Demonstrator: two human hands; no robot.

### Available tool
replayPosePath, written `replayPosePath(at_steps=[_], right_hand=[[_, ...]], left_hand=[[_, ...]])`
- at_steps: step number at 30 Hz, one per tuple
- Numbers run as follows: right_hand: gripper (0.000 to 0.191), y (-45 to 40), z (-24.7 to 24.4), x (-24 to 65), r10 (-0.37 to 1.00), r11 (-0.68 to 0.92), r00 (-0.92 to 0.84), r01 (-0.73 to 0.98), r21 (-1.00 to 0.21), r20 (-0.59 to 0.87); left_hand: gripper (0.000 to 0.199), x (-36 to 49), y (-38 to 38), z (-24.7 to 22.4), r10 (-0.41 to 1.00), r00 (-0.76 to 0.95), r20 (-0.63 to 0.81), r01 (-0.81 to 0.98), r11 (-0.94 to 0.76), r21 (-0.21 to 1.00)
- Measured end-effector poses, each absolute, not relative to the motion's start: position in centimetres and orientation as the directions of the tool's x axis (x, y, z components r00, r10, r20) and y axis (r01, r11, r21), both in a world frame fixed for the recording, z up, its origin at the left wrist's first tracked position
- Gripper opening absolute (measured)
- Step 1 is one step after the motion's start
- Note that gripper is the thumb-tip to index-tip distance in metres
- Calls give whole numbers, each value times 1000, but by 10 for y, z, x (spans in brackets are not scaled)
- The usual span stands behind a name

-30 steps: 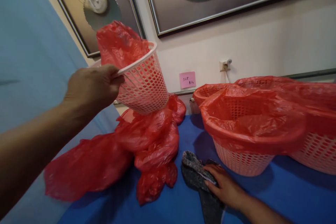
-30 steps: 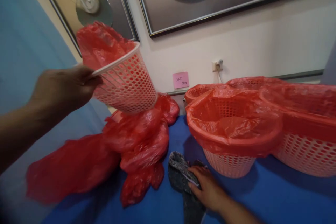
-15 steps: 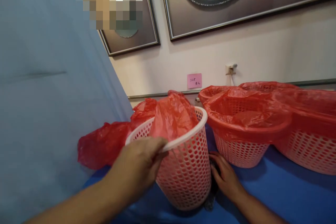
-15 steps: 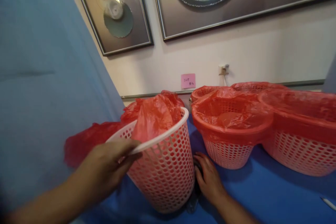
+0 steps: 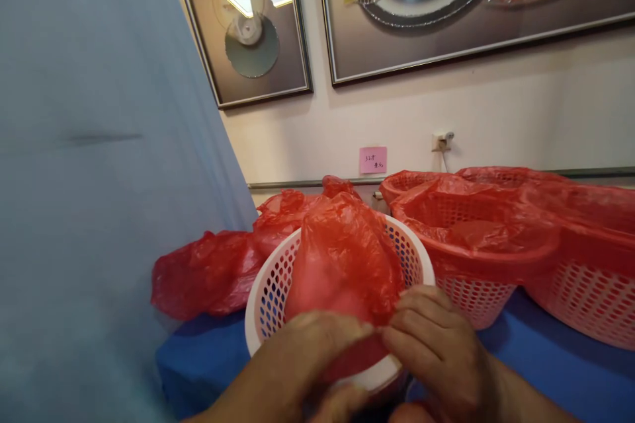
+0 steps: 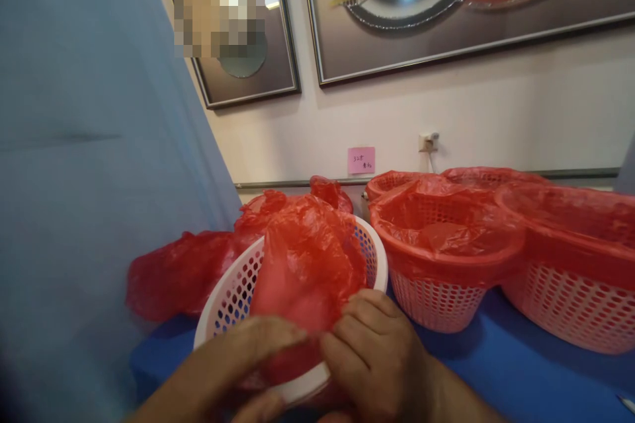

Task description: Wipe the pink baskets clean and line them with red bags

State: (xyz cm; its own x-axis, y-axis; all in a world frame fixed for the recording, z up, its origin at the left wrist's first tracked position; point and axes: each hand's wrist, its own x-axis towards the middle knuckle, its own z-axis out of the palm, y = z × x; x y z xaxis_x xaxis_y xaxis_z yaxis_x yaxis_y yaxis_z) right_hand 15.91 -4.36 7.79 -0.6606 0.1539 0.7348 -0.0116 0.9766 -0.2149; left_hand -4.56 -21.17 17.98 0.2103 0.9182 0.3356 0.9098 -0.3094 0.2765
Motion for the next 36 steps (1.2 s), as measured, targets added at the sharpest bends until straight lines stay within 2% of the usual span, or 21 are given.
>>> replayPosePath(at_steps=[2, 3, 5, 7, 9, 11, 13, 14, 21, 22, 23, 25, 29, 30, 31, 32, 33, 34, 36], right_hand=[[58, -43, 83, 159, 107, 986, -658, -25, -164, 746], [51, -43, 83, 160, 76, 994, -622, -17, -110, 779], [36, -44, 83, 162, -21, 1000, -566, -2, 24, 824], [26, -47, 84, 163, -101, 992, -512, 9, 123, 853], [27, -50, 87, 163, -133, 988, -433, 12, 153, 892], [34, -52, 89, 163, -149, 987, -349, 7, 162, 925], [39, -53, 89, 162, -161, 985, -336, -2, 170, 928], [39, -53, 89, 162, -159, 986, -344, -4, 168, 925], [34, -50, 90, 161, -162, 985, -319, 7, 173, 934], [34, -49, 90, 162, -162, 985, -320, 12, 175, 934], [36, -49, 90, 162, -162, 984, -329, 19, 178, 930], [40, -49, 89, 165, -154, 982, -359, 48, 183, 921], [44, -52, 86, 168, -137, 977, -361, 105, 186, 922], [45, -52, 85, 168, -131, 978, -358, 106, 180, 925], [46, -52, 84, 169, -123, 979, -362, 107, 172, 924], [47, -52, 83, 169, -115, 980, -369, 110, 166, 922], [48, -52, 82, 170, -114, 979, -374, 114, 167, 920], [48, -51, 81, 171, -115, 978, -388, 116, 173, 914], [47, -50, 78, 174, -115, 978, -420, 112, 177, 900]], left_hand=[[71, -56, -196, 190, 929, 173, 327, 936, -259, 239], [74, -60, -185, 192, 933, 180, 311, 954, -243, 175], [119, -65, -160, 193, 982, 155, 105, 983, -164, 86], [147, -63, -138, 189, 983, 95, -155, 995, -91, 35], [153, -55, -123, 185, 935, 75, -346, 992, -103, -65], [151, -47, -114, 180, 906, 84, -415, 963, -181, -201], [143, -44, -107, 176, 906, 117, -406, 915, -257, -311], [132, -43, -103, 173, 907, 138, -399, 895, -286, -341], [28, -43, -80, 158, 891, 248, -380, 856, -385, -346], [16, -42, -81, 162, 895, 264, -359, 855, -390, -343], [12, -42, -82, 170, 904, 283, -321, 858, -388, -338], [15, -44, -87, 195, 929, 313, -198, 876, -363, -317], [15, -68, -107, 274, 953, 283, 107, 942, -255, -220], [8, -78, -112, 294, 948, 242, 206, 964, -212, -160], [12, -89, -116, 314, 932, 181, 314, 982, -155, -104], [23, -101, -120, 331, 893, 98, 440, 995, -74, -72], [29, -114, -122, 346, 778, -47, 627, 998, 55, 7], [35, -127, -121, 359, 682, -111, 723, 991, 127, 32], [41, -153, -113, 375, 569, -181, 802, 972, 226, 59]])
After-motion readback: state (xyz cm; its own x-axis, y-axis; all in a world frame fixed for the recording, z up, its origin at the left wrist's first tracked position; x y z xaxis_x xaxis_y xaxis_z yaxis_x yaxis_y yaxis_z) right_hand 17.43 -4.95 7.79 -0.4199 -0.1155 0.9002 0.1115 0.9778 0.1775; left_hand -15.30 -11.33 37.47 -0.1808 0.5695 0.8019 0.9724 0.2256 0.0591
